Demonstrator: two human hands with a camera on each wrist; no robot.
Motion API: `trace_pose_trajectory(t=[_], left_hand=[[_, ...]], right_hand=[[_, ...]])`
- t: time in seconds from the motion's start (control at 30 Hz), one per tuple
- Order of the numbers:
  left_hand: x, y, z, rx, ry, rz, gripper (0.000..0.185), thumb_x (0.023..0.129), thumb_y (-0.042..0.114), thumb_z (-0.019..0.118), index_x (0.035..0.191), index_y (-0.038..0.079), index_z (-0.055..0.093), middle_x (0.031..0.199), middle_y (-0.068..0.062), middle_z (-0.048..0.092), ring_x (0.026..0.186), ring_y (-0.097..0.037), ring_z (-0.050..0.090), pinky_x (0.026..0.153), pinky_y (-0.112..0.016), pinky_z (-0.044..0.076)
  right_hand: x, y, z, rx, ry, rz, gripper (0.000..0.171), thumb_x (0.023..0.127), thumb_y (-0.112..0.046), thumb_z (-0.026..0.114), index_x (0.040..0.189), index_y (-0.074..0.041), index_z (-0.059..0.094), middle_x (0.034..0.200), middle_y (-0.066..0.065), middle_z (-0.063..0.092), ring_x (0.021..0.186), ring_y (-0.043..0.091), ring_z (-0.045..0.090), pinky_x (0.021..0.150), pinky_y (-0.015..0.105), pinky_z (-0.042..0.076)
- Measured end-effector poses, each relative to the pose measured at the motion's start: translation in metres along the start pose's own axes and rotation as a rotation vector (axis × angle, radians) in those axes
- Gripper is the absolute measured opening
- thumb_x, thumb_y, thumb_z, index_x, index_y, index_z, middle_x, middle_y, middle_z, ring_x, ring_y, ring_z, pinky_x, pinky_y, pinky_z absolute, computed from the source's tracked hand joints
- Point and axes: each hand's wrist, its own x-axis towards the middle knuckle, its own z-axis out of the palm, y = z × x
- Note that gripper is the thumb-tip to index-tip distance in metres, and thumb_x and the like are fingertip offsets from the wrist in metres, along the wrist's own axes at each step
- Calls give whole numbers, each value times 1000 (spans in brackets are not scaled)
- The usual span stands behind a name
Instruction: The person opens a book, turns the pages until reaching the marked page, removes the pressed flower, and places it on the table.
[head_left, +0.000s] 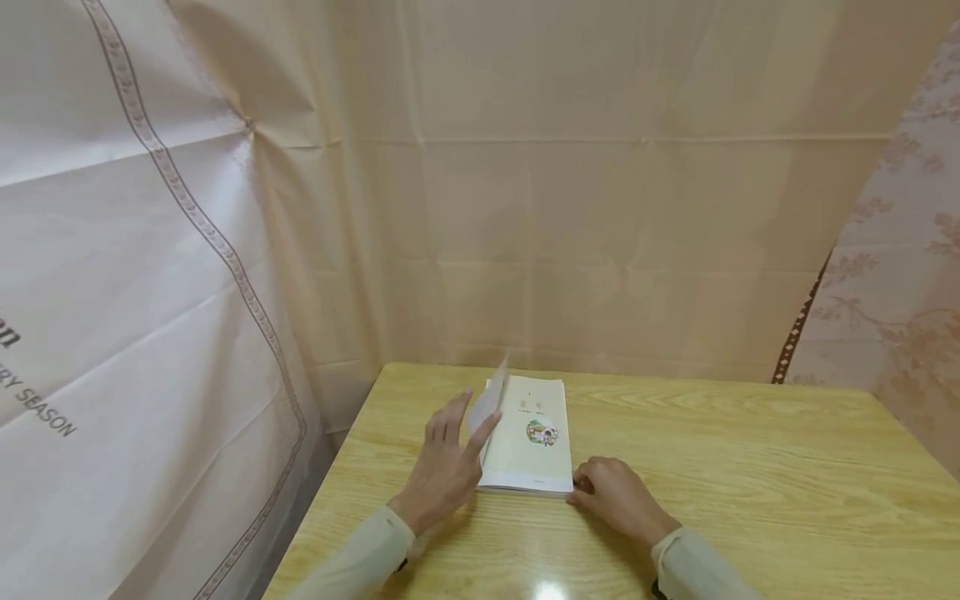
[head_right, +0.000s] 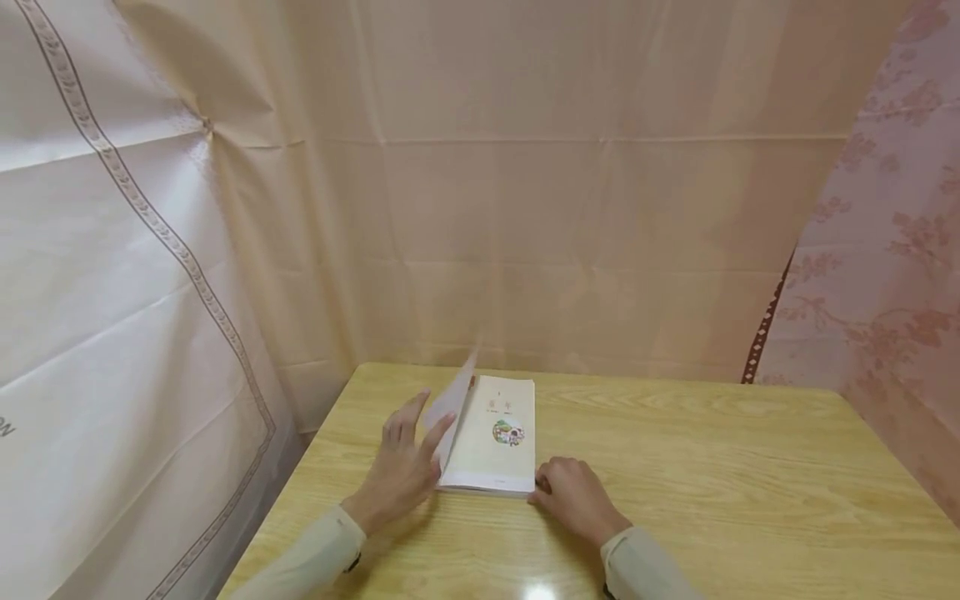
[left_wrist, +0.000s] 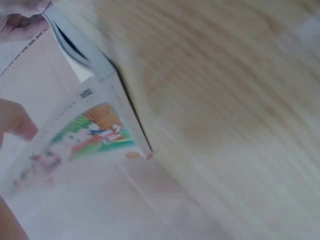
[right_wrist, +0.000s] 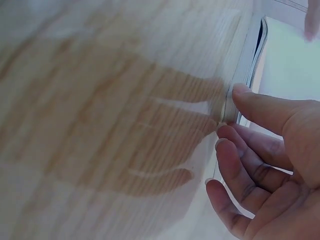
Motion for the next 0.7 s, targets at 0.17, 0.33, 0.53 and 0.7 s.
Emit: trace_pose_trajectory(t=[0.17, 0.33, 0.53, 0.7], left_hand=[[-2, -3, -7, 193, -63, 28, 37, 77, 8, 81, 112, 13, 71, 138, -14, 59, 137, -39, 43, 105, -64, 32], [-8, -5, -1, 117, -221, -33, 12, 83, 21, 83, 87, 15, 74, 111, -5, 71, 115, -30, 60, 95, -52, 47], [-12, -5, 12, -140, -416, -162, 25, 93, 37, 75, 87, 13, 68, 103, -3, 70, 99, -24, 63, 80, -40, 55], [-12, -6, 17, -203, -481, -182, 34, 93, 42, 72, 106, 10, 73, 110, -5, 71, 101, -25, 66, 84, -40, 57]], right_hand=[[0, 1, 2, 7, -5, 13, 18, 80, -22, 88, 88, -10, 77, 70, -11, 53, 65, 6, 43, 59, 25, 39], [1, 2, 1, 11, -20, -8, 19, 81, -23, 88, 89, -9, 78, 69, -11, 51, 64, 6, 42, 58, 25, 38], [2, 1, -4, 2, -31, 6, 20, 80, -27, 89, 85, -12, 76, 69, -11, 50, 64, 6, 43, 59, 25, 39], [6, -3, -10, -7, 19, 28, 29, 76, -32, 92, 90, -15, 72, 91, -6, 62, 83, 12, 59, 78, 34, 55]])
